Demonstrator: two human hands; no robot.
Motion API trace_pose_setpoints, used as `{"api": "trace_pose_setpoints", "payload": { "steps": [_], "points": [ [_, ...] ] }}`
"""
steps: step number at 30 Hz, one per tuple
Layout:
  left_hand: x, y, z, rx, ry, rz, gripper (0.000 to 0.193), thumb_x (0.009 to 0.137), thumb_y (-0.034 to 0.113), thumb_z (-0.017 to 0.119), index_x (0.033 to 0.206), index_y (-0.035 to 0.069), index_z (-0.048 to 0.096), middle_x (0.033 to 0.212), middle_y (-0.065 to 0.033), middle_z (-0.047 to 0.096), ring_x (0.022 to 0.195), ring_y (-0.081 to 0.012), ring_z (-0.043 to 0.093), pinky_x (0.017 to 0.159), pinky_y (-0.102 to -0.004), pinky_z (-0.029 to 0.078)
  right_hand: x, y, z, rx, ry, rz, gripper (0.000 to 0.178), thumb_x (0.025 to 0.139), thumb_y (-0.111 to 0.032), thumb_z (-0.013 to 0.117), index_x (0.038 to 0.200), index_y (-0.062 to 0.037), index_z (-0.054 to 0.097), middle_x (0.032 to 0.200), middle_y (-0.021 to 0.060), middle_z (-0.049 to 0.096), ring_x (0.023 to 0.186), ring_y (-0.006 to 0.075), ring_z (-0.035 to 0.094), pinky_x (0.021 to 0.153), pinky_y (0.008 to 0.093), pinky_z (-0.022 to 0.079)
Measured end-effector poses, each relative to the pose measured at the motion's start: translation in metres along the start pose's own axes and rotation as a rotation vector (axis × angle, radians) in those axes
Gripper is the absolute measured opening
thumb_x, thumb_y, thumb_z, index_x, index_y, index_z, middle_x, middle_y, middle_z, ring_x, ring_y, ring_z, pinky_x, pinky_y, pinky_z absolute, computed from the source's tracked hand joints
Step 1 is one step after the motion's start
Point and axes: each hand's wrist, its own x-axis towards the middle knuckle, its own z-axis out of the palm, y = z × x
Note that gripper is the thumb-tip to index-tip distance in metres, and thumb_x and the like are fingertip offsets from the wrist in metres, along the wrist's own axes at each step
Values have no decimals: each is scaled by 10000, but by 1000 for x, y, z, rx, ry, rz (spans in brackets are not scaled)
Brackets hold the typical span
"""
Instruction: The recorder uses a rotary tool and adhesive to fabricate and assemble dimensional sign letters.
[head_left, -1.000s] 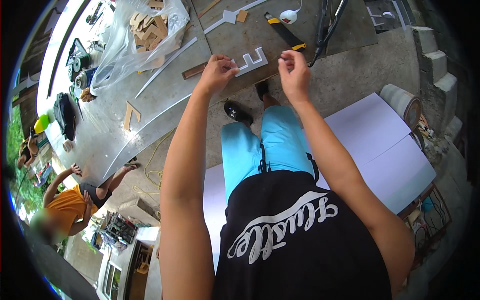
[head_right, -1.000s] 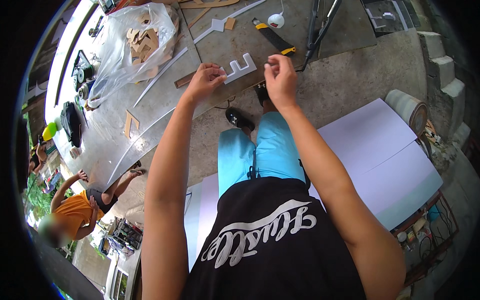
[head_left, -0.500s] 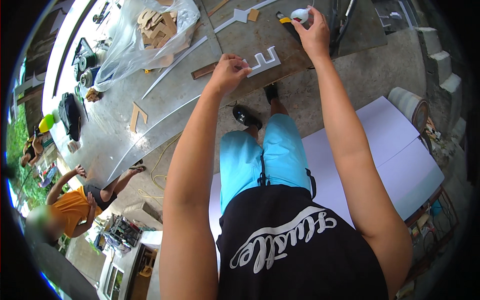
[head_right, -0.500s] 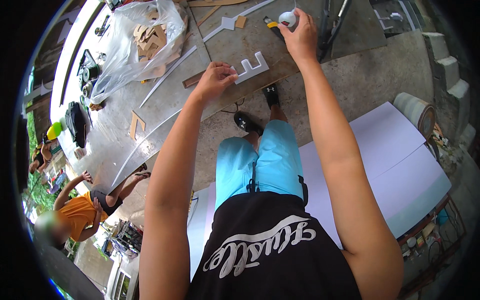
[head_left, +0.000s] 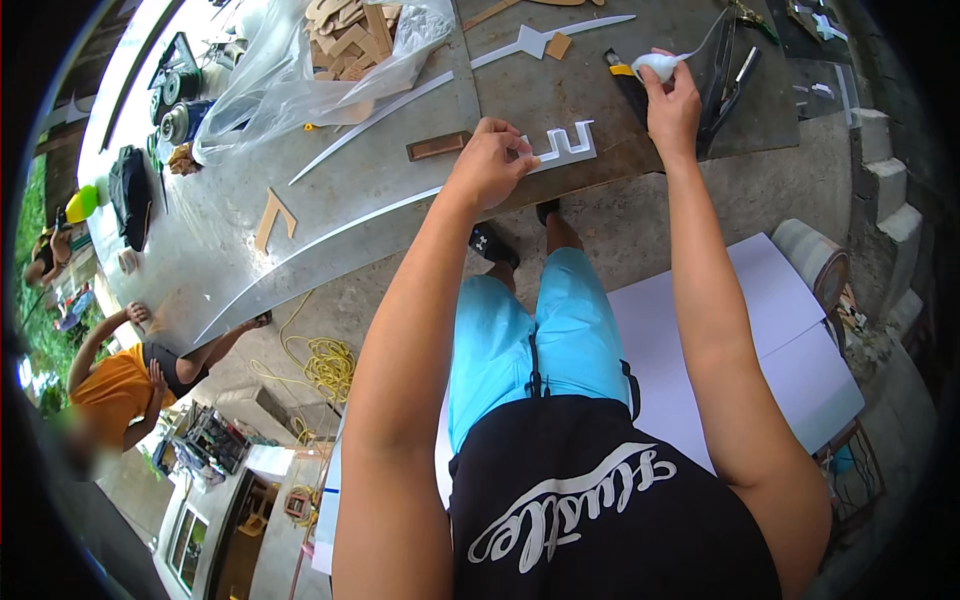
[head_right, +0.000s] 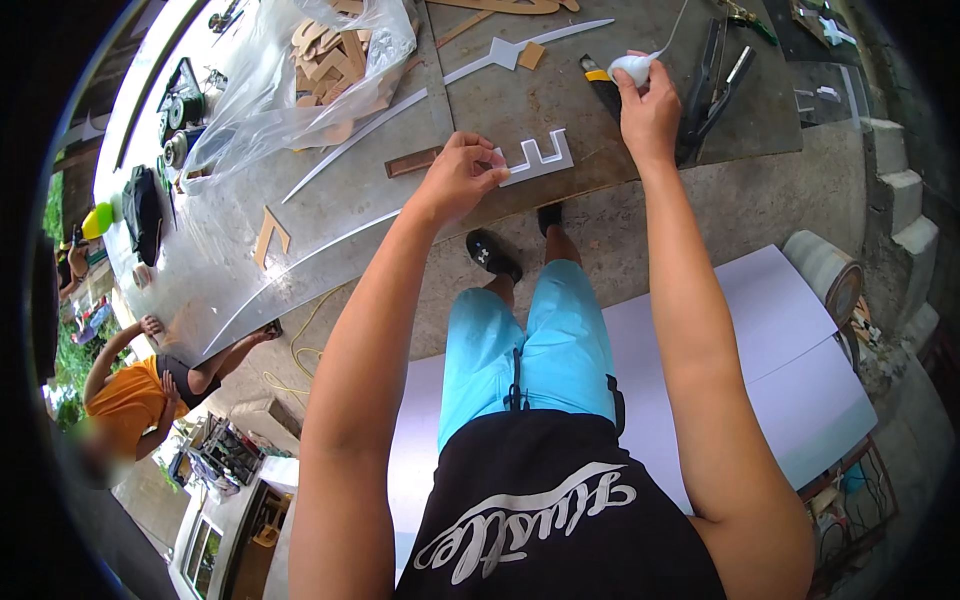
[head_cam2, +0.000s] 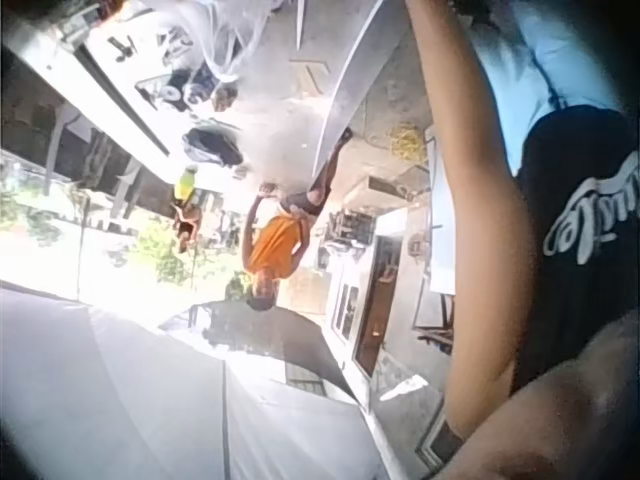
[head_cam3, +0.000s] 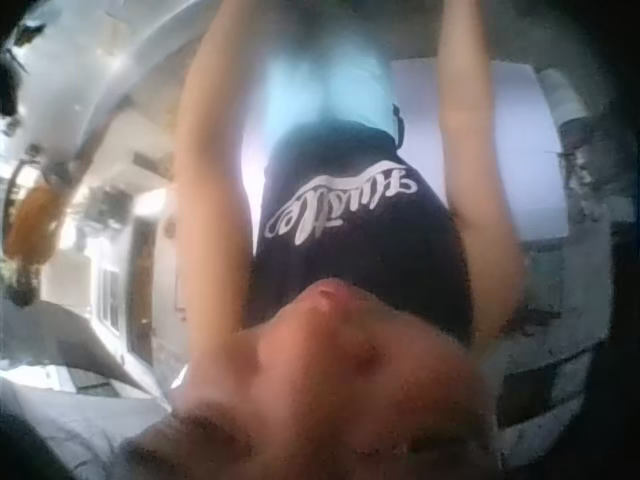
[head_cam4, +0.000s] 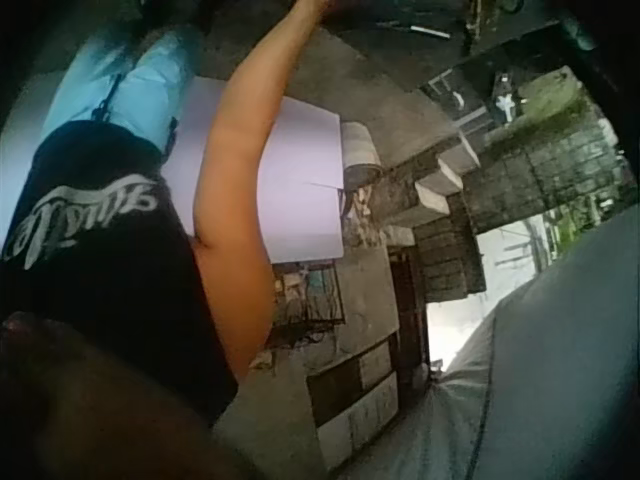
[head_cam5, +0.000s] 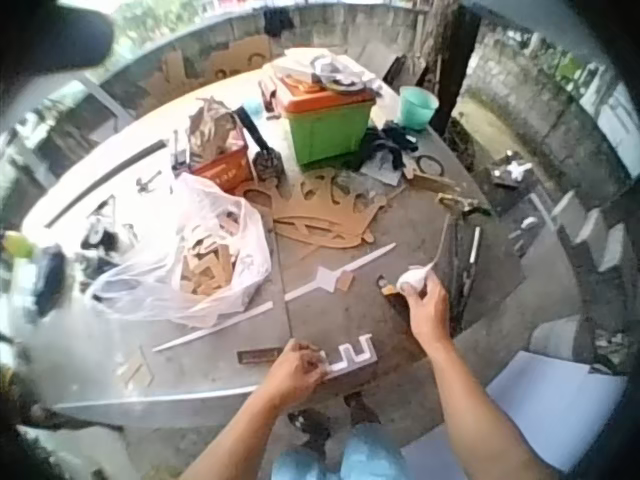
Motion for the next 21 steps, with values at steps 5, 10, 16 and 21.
{"api": "trace_pose_setpoints", "payload": {
  "steps": [5, 10, 16, 21],
  "points": [
    [-1, 0, 0, 41, 12, 9, 334, 905, 224, 821, 1138, -8, 766, 1306, -134, 598, 989, -259, 697, 936, -371, 565, -43, -17, -22, 175, -82, -13, 278, 1016, -154, 722, 1246, -7, 668, 1080, 110, 740, 919, 186, 689, 825, 325, 557],
    [0, -1, 4, 31, 18, 17, 321, 907, 216, 816, 1126, -13, 765, 1300, -131, 600, 991, -255, 691, 936, -369, 560, -73, -12, -28, -45, -70, -112, 310, 909, -204, 841, 1197, -126, 755, 1160, 63, 758, 1058, 270, 658, 967, 393, 522],
    [-3, 6, 2, 14, 24, 3, 316, 904, 212, 818, 1118, -14, 766, 1299, -129, 603, 989, -253, 686, 927, -373, 559, -70, -10, -15, -242, -31, -293, 408, 883, -159, 855, 1259, -72, 719, 1114, 82, 735, 1037, 257, 644, 924, 375, 518],
    [-4, 4, 2, 26, 29, 13, 312, 900, 206, 819, 1112, -16, 765, 1291, -128, 614, 981, -252, 688, 919, -374, 561, -121, -37, -18, -68, 76, 73, 260, 926, -36, 763, 1156, -16, 643, 1033, 100, 649, 815, 220, 610, 792, 346, 524]
  ]
}}
